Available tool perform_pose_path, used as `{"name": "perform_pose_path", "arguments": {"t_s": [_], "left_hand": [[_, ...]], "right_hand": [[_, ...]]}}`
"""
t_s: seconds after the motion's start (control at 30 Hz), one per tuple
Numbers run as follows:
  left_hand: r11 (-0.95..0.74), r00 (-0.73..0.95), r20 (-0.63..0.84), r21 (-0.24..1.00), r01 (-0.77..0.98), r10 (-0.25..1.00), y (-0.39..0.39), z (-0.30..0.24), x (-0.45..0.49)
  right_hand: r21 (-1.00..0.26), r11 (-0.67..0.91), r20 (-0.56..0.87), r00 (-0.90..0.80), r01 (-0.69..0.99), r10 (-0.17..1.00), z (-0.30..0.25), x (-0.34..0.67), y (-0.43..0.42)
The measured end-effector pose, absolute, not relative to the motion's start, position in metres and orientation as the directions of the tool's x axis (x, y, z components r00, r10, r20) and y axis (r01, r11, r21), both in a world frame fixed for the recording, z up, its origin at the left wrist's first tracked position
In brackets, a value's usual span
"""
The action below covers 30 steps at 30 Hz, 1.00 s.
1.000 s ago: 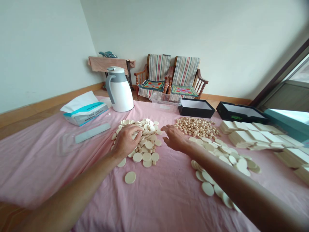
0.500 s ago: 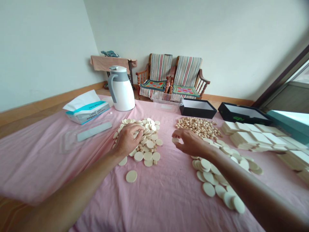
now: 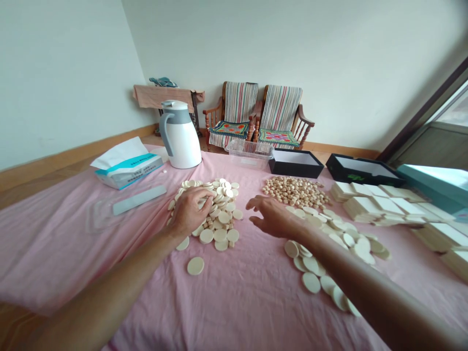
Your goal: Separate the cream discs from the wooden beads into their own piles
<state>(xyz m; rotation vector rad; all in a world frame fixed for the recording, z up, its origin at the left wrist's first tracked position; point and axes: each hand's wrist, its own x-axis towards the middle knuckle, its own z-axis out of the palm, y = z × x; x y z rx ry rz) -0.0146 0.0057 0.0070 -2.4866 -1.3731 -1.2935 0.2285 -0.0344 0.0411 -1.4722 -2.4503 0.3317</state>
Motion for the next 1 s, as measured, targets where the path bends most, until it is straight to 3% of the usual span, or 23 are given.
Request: {"name": "perform_pose_path", "arguments": {"t_s": [0.33,0.67,0.87,1.0], "left_hand": [[-0.608,0.254,0.679,0.349,0.713,0.689,0.009,0.008,-0.02],[-0.608,0.24,0.696,0.343,0.716,0.676,0.01,0.009,-0.019],[-0.599,0.222,0.703,0.348,0.721,0.676,0.01,0.009,-0.02],[-0.581,0.205,0.693,0.365,0.727,0.691,0.009,0.012,-0.022]], "right_hand": [[-0.23,0.508,0.146,-0.487,0.83,0.861,0.018,0.2,-0.025],[-0.284,0.5,-0.107,-0.545,0.819,0.832,0.07,0.284,-0.067],[-0.361,0.479,0.081,-0.485,0.8,0.871,0.06,0.246,-0.032],[-0.274,0.558,0.21,-0.518,0.783,0.829,0.04,0.205,-0.004]]}}
